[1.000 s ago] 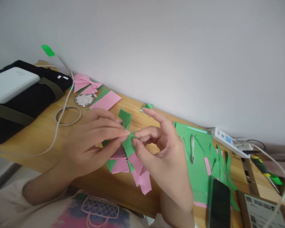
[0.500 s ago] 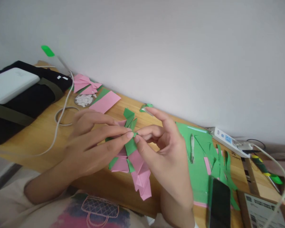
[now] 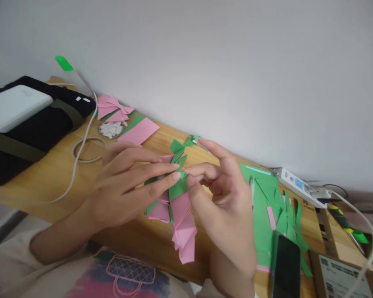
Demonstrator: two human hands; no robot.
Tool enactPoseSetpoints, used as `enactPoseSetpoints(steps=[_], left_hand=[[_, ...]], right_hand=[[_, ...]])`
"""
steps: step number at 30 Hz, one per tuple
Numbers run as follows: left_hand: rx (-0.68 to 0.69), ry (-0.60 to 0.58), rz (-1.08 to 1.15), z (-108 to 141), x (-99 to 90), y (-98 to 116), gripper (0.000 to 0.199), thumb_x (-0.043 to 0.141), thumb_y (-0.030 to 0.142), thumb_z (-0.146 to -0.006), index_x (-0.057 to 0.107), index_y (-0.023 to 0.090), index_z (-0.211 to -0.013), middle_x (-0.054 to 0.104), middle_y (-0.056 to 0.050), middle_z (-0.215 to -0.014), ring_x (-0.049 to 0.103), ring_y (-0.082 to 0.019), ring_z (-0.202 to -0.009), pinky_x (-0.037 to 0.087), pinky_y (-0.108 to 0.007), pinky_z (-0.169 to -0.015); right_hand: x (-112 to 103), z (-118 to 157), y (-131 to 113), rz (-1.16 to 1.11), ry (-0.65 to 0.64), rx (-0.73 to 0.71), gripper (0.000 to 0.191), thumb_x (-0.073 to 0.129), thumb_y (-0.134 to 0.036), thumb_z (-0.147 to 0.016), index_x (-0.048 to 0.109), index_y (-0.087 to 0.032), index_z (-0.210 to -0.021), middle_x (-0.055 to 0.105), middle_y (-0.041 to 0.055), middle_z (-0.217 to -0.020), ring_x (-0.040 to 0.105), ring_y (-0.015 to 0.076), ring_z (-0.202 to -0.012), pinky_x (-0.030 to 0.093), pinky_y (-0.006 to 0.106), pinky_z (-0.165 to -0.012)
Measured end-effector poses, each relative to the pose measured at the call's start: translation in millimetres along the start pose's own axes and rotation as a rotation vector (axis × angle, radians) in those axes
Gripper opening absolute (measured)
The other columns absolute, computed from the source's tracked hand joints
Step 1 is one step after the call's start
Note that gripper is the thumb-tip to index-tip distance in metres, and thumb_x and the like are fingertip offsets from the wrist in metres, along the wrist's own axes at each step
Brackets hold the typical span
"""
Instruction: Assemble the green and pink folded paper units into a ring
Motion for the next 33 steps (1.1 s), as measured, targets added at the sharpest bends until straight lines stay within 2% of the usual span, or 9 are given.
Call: enactPoseSetpoints(steps=[8,12,15,19,22,27,33], left_hand=[[0.049,0.008,0.051,-1,-1.0,0,0.007,0.064,0.015,-0.088,0.068,0.020,-0.089,0.076,0.005,-0.089,0.062,-0.016,-0.084,0.043,-0.036,-0.083],[0.038,-0.071,0.144,-2,0.9,-3,0.010,0.061,0.016,-0.089,0.068,0.023,-0.092,0.075,0.004,-0.091,0.061,-0.017,-0.086,0.041,-0.036,-0.083],[-0.069,-0.107,0.311,-1,2.2,-9,0.013,0.061,0.016,-0.087,0.068,0.022,-0.096,0.074,0.002,-0.093,0.057,-0.019,-0.087,0.042,-0.037,-0.080],[-0.285,-0.187,0.555,-1,8.2,-17,0.014,0.059,0.017,-0.088,0.067,0.018,-0.099,0.071,0.000,-0.081,0.055,-0.016,-0.080,0.044,-0.034,-0.081],[-0.402,-0.238,0.646,-1,11.7,-19,0.016,0.057,0.014,-0.086,0.067,0.020,-0.098,0.070,0.002,-0.077,0.055,-0.014,-0.073,0.046,-0.031,-0.077],[-0.506,-0.237,0.766,-1,13.9,-23,0.016,0.058,0.014,-0.083,0.068,0.023,-0.092,0.069,0.002,-0.074,0.057,-0.014,-0.070,0.047,-0.029,-0.065],[-0.626,-0.301,0.853,-1,16.5,-28,0.015,0.061,0.010,-0.081,0.071,0.020,-0.087,0.068,0.002,-0.070,0.059,-0.011,-0.069,0.045,-0.022,-0.058]], right_hand=[[-1,0,0,-0.036,0.007,0.004,0.041,0.066,-0.019,-0.084,0.058,-0.034,-0.121,0.068,-0.0010,-0.076,0.065,0.0153,-0.064,0.054,0.029,-0.056],[-2,-3,0,-0.020,-0.027,-0.016,0.044,0.067,-0.016,-0.082,0.058,-0.034,-0.121,0.067,-0.0028,-0.073,0.066,0.0150,-0.065,0.055,0.028,-0.057],[-4,-5,0,-0.001,-0.042,-0.013,0.045,0.068,-0.016,-0.081,0.057,-0.033,-0.121,0.067,-0.0028,-0.073,0.065,0.0146,-0.062,0.054,0.028,-0.053],[-4,-5,-2,0.030,-0.067,-0.011,0.046,0.068,-0.018,-0.082,0.055,-0.033,-0.123,0.067,-0.0030,-0.072,0.062,0.0140,-0.058,0.052,0.029,-0.050],[-3,-3,-3,0.059,-0.099,0.003,0.046,0.068,-0.021,-0.083,0.053,-0.036,-0.124,0.067,-0.0026,-0.073,0.064,0.0155,-0.060,0.054,0.030,-0.051],[-2,-1,-4,0.092,-0.137,0.003,0.049,0.068,-0.023,-0.084,0.051,-0.037,-0.127,0.068,-0.0013,-0.076,0.068,0.0182,-0.067,0.056,0.032,-0.054],[-1,-1,-4,0.036,-0.187,0.031,0.051,0.068,-0.020,-0.084,0.050,-0.038,-0.128,0.069,-0.0033,-0.076,0.068,0.0158,-0.066,0.057,0.029,-0.058]])
Point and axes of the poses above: each hand's wrist, its own z-axis away from the middle knuckle, its own x-axis out of the palm, y = z × x, the point moved 6 cm from there along -z, towards the middle knuckle
